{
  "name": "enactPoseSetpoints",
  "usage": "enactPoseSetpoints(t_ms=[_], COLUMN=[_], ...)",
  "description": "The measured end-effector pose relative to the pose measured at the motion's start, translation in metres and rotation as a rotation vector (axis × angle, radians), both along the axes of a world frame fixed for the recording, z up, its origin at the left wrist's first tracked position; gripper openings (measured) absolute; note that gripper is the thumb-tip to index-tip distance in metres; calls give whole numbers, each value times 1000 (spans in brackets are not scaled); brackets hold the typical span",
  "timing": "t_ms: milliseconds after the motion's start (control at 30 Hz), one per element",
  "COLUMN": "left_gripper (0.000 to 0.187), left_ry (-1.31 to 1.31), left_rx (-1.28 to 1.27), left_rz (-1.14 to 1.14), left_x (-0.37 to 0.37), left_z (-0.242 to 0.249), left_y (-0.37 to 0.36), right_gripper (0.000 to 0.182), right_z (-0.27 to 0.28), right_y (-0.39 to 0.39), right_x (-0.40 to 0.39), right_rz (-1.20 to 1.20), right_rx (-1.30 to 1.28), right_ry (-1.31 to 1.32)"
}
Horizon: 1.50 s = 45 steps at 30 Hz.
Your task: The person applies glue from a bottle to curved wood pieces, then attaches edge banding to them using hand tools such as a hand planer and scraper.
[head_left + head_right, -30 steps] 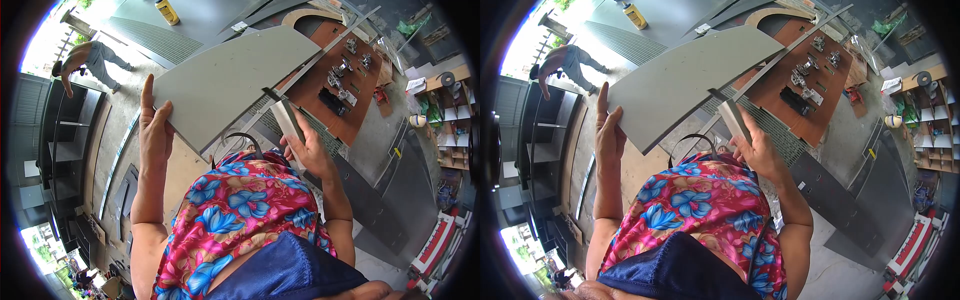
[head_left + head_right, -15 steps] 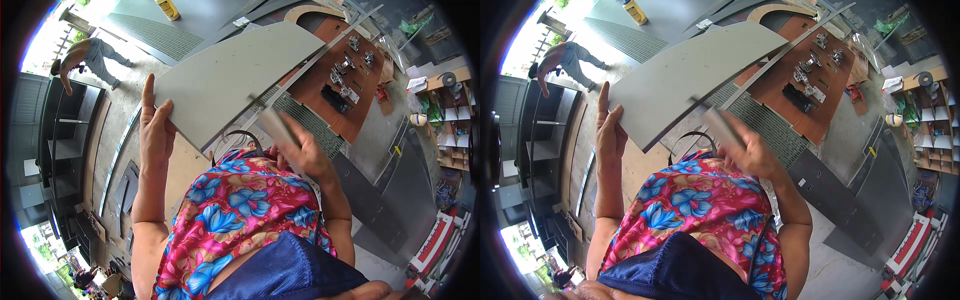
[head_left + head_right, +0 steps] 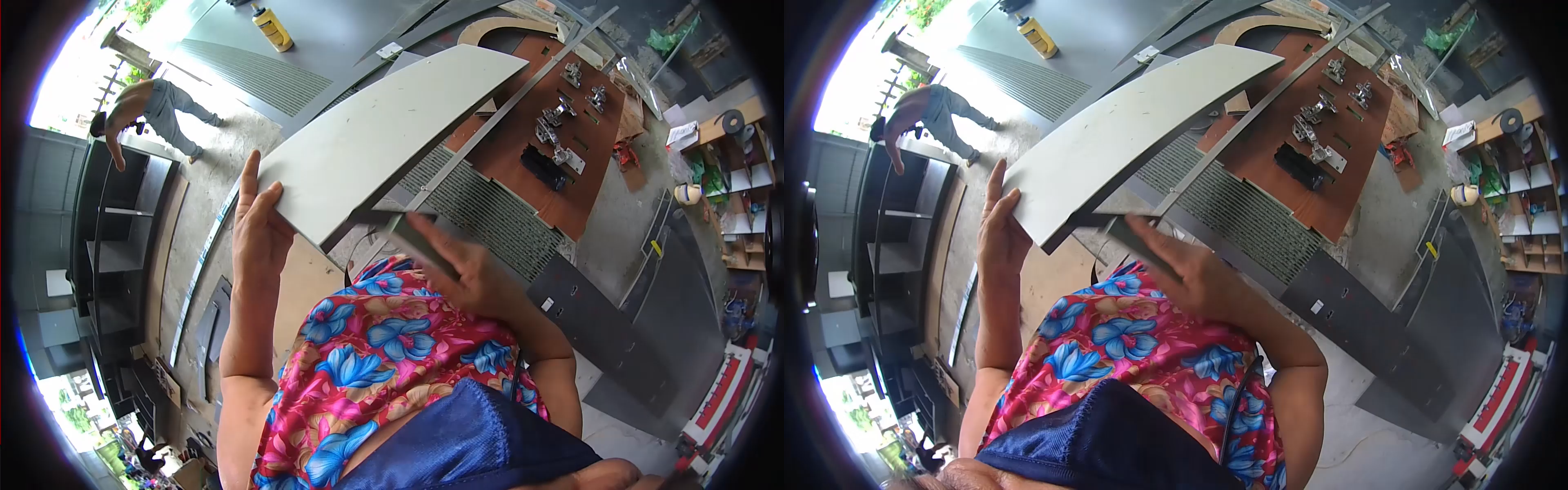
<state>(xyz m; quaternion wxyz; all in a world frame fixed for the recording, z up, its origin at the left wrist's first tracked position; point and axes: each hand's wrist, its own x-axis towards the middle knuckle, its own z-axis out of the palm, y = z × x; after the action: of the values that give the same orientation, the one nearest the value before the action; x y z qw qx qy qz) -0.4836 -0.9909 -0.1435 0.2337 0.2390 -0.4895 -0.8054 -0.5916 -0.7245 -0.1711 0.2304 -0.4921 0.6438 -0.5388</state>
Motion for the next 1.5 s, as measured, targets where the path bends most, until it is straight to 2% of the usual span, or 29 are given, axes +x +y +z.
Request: enactPoseSetpoints(t_ms=[100,133,200,300,667,833,900,933,1033,1067,1100,1133,1167,1200,1233,1300,1333,1433,1500], left_gripper=[61,61,60,62,62,63,63,63,64,65,67,69,71,75,77,81,87,83,75], left_ry=[-28,-18,-35,-75,-185,-198,-165,-144,-112,-91,-56,-20,13,85,98,120,79,60,-225], left_rx=[15,32,28,22,-36,6,-16,-24,-14,-11,16,46,77,104,72,6,-87,-282,-675], left_rz=[10,16,-4,-24,35,21,16,24,17,7,-7,-21,-39,-90,-114,-166,-169,-133,-150], left_x=[-1,-2,0,4,-1,3,-2,-3,0,1,-1,-5,-5,-4,-5,-9,-12,-18,-21], left_z=[4,5,2,-3,2,-2,2,4,-2,-3,2,12,19,19,22,30,34,33,44], left_y=[0,0,-6,-18,-17,-22,-14,-11,-13,-12,-5,6,12,12,14,21,25,28,28], right_gripper=[57,58,59,60,55,49,43,43,46,52,65,76,83,89,92,93,93,94,94], right_z=[-35,-34,-65,-86,-163,-165,-157,-163,-138,-135,-139,-108,-109,-71,-77,-78,-67,-57,-55], right_y=[-10,-9,-11,-15,-20,-37,-40,-40,-50,-55,-61,-58,-62,-61,-72,-75,-74,-68,-68], right_x=[-20,-33,-68,-109,-270,-318,-329,-334,-298,-281,-266,-228,-210,-180,-176,-163,-159,-161,-175], right_rz=[-232,-288,-398,-449,-660,-709,-749,-776,-747,-705,-762,-591,-591,-628,-522,-426,-389,-300,-361], right_rx=[-130,65,-34,-183,-86,14,137,73,-178,-233,-300,-294,-341,-299,-471,-423,-414,-382,-450], right_ry=[193,-206,-309,-345,-366,-371,-400,-440,-408,-290,132,-276,-76,279,187,154,210,-64,121])
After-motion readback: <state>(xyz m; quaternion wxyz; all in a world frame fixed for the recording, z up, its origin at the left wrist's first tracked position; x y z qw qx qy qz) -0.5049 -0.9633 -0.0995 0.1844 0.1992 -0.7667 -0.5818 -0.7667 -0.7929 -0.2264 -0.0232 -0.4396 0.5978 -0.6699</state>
